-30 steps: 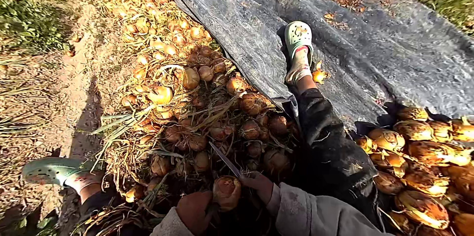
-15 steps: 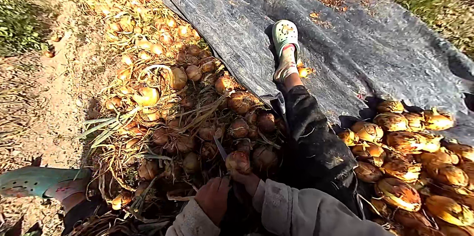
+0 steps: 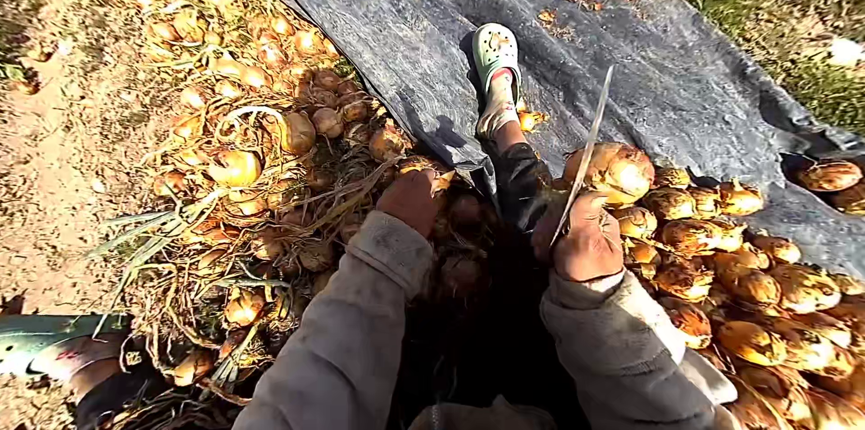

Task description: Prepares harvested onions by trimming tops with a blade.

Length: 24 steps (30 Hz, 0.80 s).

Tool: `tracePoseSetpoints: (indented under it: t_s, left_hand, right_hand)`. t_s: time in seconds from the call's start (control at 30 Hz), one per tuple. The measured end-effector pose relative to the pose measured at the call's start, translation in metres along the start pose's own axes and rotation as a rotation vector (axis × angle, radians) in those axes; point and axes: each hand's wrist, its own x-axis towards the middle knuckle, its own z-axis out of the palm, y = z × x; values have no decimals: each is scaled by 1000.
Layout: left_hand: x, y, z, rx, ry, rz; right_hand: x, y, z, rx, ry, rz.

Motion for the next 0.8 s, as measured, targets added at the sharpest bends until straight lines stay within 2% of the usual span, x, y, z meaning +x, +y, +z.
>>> tracePoseSetpoints:
  t_s: [0.07,0.13,0.2,0.3,0.43,0.6,0.67,0.7,0.8]
  left_hand:
    - [6,-20,13,50,-167,22]
    - [-4,-36,55,183,-393,71]
    - [-11,-46,96,212,-605,-82]
    - [-18,-51,115,113,-663,-399]
    - [-30,-37,113,24,-641,-515]
    - [-52,-87,137,-279,-482,-497]
    - [-69,-88,131,-327,-339,-438]
    - [-80,-85,130,-324,-200,-388]
    - [-103,-78,136,-270,436,-93]
  right_hand:
    - [14,-7,-17,-12,-9,40]
    - [13,-1,-23,22,-56,138]
    - [4,8,-17,85,-110,247]
    - [-16,16,-2,143,-193,406]
    - [-33,21,14,45,-326,592]
    - [-43,22,20,54,-535,804]
    - [-49,30,20,59,-605,863]
    - [-52,32,20,54,-629,900]
    - [-62,35,21,4,-684,995]
